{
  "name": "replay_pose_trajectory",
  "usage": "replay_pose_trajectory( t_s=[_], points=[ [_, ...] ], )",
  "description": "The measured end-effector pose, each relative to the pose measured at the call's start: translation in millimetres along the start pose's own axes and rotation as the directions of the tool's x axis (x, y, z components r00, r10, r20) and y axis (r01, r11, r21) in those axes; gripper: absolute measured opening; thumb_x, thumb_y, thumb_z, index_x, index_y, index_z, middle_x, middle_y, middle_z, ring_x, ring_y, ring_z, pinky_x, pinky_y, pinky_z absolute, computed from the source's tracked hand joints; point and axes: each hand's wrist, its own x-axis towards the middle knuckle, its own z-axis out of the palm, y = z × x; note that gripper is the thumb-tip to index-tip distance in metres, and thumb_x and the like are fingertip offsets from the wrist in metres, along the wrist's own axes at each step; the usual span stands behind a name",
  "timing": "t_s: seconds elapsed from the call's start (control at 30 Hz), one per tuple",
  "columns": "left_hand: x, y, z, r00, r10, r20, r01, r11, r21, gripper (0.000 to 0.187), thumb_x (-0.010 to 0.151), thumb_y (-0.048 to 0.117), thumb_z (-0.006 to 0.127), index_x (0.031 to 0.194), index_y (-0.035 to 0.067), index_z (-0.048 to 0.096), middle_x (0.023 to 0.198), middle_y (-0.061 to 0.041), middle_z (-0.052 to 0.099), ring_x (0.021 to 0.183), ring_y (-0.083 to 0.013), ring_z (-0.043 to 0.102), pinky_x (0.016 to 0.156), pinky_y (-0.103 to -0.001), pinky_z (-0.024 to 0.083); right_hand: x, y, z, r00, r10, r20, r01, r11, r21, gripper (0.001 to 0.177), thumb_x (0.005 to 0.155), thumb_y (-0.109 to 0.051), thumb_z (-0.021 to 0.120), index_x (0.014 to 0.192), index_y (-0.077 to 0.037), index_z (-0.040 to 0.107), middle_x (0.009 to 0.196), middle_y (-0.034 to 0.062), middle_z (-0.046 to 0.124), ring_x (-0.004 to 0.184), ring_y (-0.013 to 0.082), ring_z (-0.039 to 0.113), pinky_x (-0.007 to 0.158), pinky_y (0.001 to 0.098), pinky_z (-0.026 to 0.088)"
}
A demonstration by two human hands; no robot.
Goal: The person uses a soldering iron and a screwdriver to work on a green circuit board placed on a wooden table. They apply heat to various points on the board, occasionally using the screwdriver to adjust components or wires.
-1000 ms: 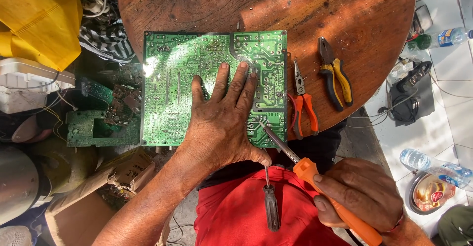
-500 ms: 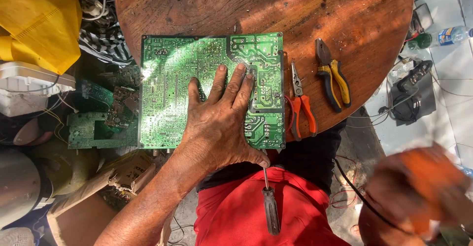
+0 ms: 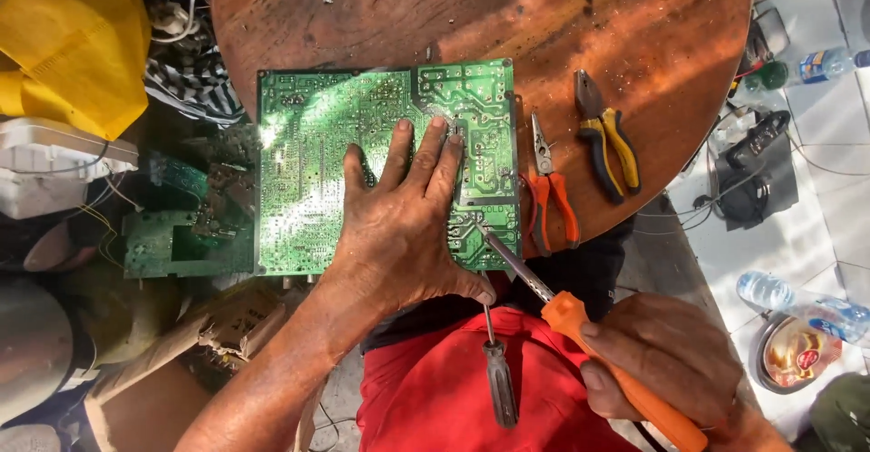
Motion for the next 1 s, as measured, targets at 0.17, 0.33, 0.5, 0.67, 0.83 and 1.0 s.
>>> replay_pose_trajectory(
  t_s=[0.17, 0.33, 0.5, 0.67, 0.83, 1.0],
  points=[
    [-0.7, -0.8, -0.6, 1.000, 0.009, -0.006, -0.009, 1.000, -0.012, 0.182, 0.023, 0.115, 0.080, 0.159, 0.005, 0.032, 0.168, -0.013, 0.033, 0.152, -0.0422, 0.031, 0.105, -0.077, 0.026, 1.2, -2.4, 4.6, 0.999, 0.033, 0.009, -0.033, 0.999, 0.002, 0.024, 0.089, -0.017, 0.068, 0.104, 0.001, 0.068, 0.075, 0.0111, 0.067, 0.060, 0.0215, 0.067, 0.058, 0.0344, 0.055],
    [-1.2, 0.2, -0.7, 1.000, 0.000, -0.016, 0.000, 1.000, 0.016, 0.179, 0.023, 0.118, 0.076, 0.157, 0.007, 0.036, 0.168, -0.010, 0.033, 0.152, -0.0396, 0.031, 0.105, -0.075, 0.028, 0.6, -4.5, 0.4, 0.996, 0.057, 0.076, -0.055, 0.998, -0.021, 0.026, 0.088, -0.016, 0.070, 0.107, 0.000, 0.068, 0.078, 0.0121, 0.069, 0.063, 0.0229, 0.068, 0.058, 0.0360, 0.056],
    [-2.4, -0.4, -2.1, 0.998, 0.014, -0.068, -0.013, 1.000, 0.012, 0.177, 0.023, 0.118, 0.074, 0.156, 0.006, 0.039, 0.166, -0.011, 0.038, 0.151, -0.0388, 0.036, 0.104, -0.074, 0.031, 1.1, -6.0, 1.0, 0.995, 0.075, 0.059, -0.073, 0.997, -0.039, 0.027, 0.087, -0.016, 0.070, 0.108, 0.001, 0.069, 0.077, 0.0122, 0.069, 0.061, 0.0214, 0.067, 0.057, 0.0357, 0.056],
    [-1.4, 0.2, 0.6, 0.999, 0.010, -0.037, -0.009, 1.000, 0.016, 0.178, 0.023, 0.117, 0.076, 0.157, 0.006, 0.037, 0.167, -0.011, 0.035, 0.152, -0.0387, 0.033, 0.106, -0.075, 0.027, 11.5, -8.7, -1.8, 0.994, 0.064, 0.086, -0.062, 0.998, -0.022, 0.024, 0.088, -0.015, 0.069, 0.105, 0.003, 0.068, 0.077, 0.0135, 0.069, 0.060, 0.0233, 0.066, 0.057, 0.0350, 0.056],
    [-0.7, -0.7, -0.7, 1.000, 0.012, -0.027, -0.012, 1.000, 0.008, 0.179, 0.024, 0.116, 0.078, 0.158, 0.006, 0.034, 0.167, -0.012, 0.034, 0.152, -0.0401, 0.034, 0.105, -0.075, 0.028, 18.0, -12.7, -5.0, 0.987, 0.041, 0.157, -0.035, 0.999, -0.040, 0.025, 0.089, -0.016, 0.072, 0.106, 0.002, 0.066, 0.079, 0.0120, 0.069, 0.061, 0.0231, 0.064, 0.059, 0.0340, 0.054],
    [0.2, -1.8, -0.1, 0.999, 0.009, 0.042, -0.009, 1.000, -0.007, 0.180, 0.027, 0.116, 0.080, 0.160, 0.006, 0.029, 0.170, -0.012, 0.026, 0.153, -0.0409, 0.025, 0.105, -0.077, 0.023, 25.0, -15.8, -5.9, 0.989, 0.079, 0.125, -0.078, 0.997, -0.014, 0.026, 0.088, -0.013, 0.070, 0.108, 0.003, 0.065, 0.081, 0.0112, 0.069, 0.061, 0.0215, 0.063, 0.057, 0.0339, 0.052]
  ],
)
